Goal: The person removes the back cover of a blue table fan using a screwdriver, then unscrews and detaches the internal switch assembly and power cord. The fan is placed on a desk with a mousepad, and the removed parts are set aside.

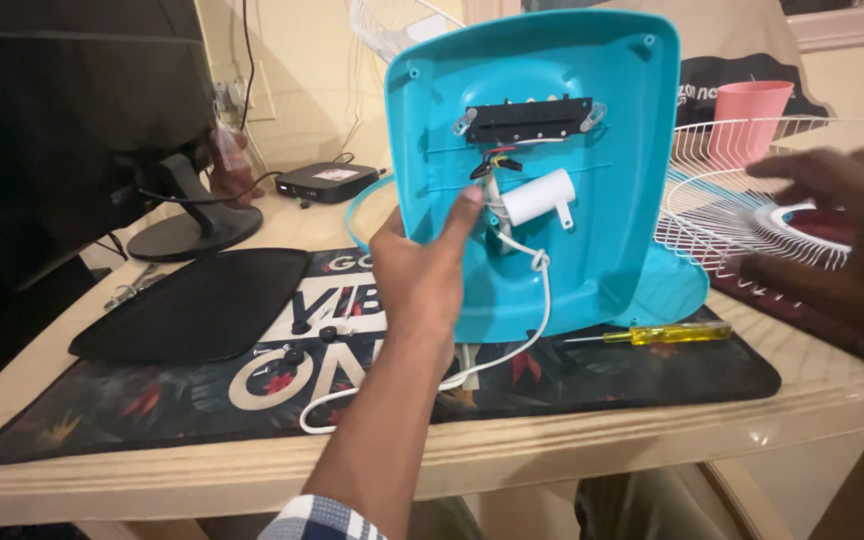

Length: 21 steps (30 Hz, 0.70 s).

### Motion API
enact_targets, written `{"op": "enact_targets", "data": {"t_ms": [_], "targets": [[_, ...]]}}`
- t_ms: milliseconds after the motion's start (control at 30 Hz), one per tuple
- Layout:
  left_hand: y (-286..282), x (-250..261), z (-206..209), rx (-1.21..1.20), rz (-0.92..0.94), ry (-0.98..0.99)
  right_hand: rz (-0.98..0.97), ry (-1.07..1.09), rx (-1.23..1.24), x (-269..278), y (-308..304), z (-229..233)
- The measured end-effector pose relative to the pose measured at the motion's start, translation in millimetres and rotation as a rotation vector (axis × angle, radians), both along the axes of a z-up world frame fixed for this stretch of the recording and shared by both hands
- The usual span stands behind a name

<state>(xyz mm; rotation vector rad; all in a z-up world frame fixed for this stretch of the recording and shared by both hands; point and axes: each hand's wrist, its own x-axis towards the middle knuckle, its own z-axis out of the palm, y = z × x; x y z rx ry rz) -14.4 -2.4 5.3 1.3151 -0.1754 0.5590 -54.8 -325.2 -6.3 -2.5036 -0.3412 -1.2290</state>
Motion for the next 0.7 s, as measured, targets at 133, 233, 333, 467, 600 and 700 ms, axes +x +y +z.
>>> {"op": "enact_targets", "data": {"t_ms": [133,233,333,467,600,700], "targets": [[-3,9,1,-0.018,0.068,0.063,-0.418,0.52,-0.297,23,-23,0],[1,11,6,0.049,0.148,0.111,-0.421,0.527,-0.399,31,-28,-4],[3,14,11,0.066,0.13,0.056,-0.407,0.527,-0.392,35,-28,4],[6,24,14,0.095,0.171,0.117,-0.424,0.589,-0.398,42,-31,14],[6,27,12,0.13,0.165,0.028,-0.391,0.524,-0.376,46,-51,7],[6,26,14,0.18,0.147,0.012,-0.437,0.599,-0.399,61,-63,3]]}}
